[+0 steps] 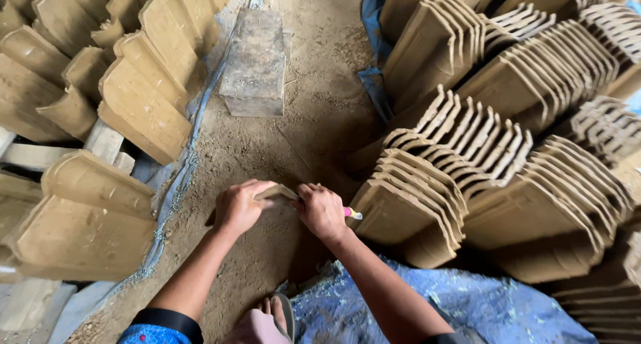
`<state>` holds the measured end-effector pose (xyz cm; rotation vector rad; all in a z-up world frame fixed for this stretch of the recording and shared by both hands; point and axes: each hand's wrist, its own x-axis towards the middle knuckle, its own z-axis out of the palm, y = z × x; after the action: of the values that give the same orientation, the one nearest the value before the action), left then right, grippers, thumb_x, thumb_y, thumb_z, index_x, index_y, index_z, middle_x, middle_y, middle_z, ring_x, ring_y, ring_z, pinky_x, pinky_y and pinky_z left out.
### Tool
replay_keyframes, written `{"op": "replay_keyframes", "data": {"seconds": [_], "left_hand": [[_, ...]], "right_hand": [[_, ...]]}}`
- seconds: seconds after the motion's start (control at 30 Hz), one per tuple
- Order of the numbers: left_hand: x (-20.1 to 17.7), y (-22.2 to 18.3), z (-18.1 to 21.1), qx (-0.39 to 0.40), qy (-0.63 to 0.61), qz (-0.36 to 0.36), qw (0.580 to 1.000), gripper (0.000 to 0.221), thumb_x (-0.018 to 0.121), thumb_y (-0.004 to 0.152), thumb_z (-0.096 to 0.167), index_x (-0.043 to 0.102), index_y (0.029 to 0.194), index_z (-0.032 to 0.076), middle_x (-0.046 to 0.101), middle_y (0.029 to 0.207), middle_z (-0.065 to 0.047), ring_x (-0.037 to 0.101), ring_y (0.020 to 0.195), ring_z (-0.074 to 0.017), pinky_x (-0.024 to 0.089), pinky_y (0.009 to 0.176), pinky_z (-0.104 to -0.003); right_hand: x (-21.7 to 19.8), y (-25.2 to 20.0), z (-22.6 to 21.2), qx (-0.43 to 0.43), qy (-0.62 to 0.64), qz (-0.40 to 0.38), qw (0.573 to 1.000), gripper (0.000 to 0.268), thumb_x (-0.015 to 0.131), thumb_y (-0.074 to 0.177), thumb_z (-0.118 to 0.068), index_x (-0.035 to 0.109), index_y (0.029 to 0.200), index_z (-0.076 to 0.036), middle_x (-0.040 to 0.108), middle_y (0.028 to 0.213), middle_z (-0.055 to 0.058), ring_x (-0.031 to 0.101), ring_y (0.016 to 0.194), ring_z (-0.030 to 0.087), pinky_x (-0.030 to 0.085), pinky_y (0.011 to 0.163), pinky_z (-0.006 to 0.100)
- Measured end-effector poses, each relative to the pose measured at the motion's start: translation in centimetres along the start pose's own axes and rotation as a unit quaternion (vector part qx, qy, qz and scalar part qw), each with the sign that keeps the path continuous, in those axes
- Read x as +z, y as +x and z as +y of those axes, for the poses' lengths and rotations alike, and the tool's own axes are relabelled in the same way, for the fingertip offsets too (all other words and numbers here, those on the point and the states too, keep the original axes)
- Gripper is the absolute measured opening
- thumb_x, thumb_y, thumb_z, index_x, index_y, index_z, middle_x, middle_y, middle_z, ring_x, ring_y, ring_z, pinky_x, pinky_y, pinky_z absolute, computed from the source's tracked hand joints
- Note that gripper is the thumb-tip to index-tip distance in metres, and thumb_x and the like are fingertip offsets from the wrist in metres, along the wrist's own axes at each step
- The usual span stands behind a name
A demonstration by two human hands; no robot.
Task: The person sits on the ground and uses a small tool to scrape and smooth the edges of rectangular clay molds. They handle the molds one at a time, scraping the surfaces and then placing them into a stack nearby.
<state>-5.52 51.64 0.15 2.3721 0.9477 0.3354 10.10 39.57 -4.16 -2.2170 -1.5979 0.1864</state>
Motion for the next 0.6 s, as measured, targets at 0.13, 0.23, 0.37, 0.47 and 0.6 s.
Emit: {"op": "replay_keyframes", "data": {"seconds": [0.13, 0.23, 0.37, 0.47, 0.6], "left_hand": [[-3.3, 2.7, 1.8, -0.033, -0.109, -0.126, 0.985, 0.037, 0.073, 0.074, 0.046, 0.073, 0.105, 0.026, 0.074, 0.091, -0.005, 0.069, 0.069, -0.0166, 0.055, 0.07, -0.03], [-2.7, 8.7, -2.3, -0.157, -0.369, -0.064, 0.914, 0.038, 0.065, 0.084, 0.023, 0.064, 0.121, 0.013, 0.07, 0.106, -0.015, 0.068, 0.09, -0.0259, 0.051, 0.084, -0.041], [2.6, 17.9, -16.3, -0.272, -0.452, 0.041, 0.849, 0.039, 0.058, 0.095, 0.033, 0.053, 0.13, 0.016, 0.06, 0.122, -0.017, 0.061, 0.109, -0.0331, 0.05, 0.091, -0.048], [4.9, 22.1, -20.9, -0.353, -0.447, 0.088, 0.817, 0.041, 0.058, 0.097, 0.037, 0.048, 0.133, 0.019, 0.056, 0.127, -0.018, 0.06, 0.108, -0.0371, 0.051, 0.087, -0.052], [5.3, 25.6, -19.6, -0.374, -0.465, 0.063, 0.8, 0.054, 0.05, 0.094, 0.038, 0.035, 0.143, 0.02, 0.038, 0.146, -0.011, 0.057, 0.118, -0.0331, 0.056, 0.087, -0.04]], "right_hand": [[1.2, 1.5, 1.9, 0.012, -0.017, 0.039, 0.999, 0.019, 0.07, 0.075, -0.033, 0.058, 0.081, -0.019, 0.057, 0.07, -0.003, 0.066, 0.077, 0.02, 0.055, 0.065, 0.033], [1.0, 2.4, 2.0, 0.029, -0.001, 0.028, 0.999, 0.019, 0.07, 0.075, -0.032, 0.057, 0.082, -0.02, 0.056, 0.069, -0.004, 0.065, 0.076, 0.02, 0.054, 0.062, 0.034], [0.2, 3.0, 1.8, 0.021, 0.012, 0.024, 0.999, 0.017, 0.069, 0.075, -0.028, 0.056, 0.078, -0.018, 0.054, 0.067, 0.0, 0.064, 0.071, 0.024, 0.053, 0.06, 0.036], [-0.1, 2.8, 1.6, 0.015, 0.022, 0.018, 0.999, 0.017, 0.069, 0.076, -0.03, 0.056, 0.077, -0.019, 0.053, 0.066, -0.001, 0.063, 0.07, 0.023, 0.052, 0.058, 0.034], [-0.8, 3.0, 1.1, -0.023, 0.05, 0.047, 0.997, 0.025, 0.062, 0.087, -0.032, 0.05, 0.073, -0.014, 0.054, 0.068, 0.002, 0.052, 0.061, 0.024, 0.04, 0.052, 0.04]]}}
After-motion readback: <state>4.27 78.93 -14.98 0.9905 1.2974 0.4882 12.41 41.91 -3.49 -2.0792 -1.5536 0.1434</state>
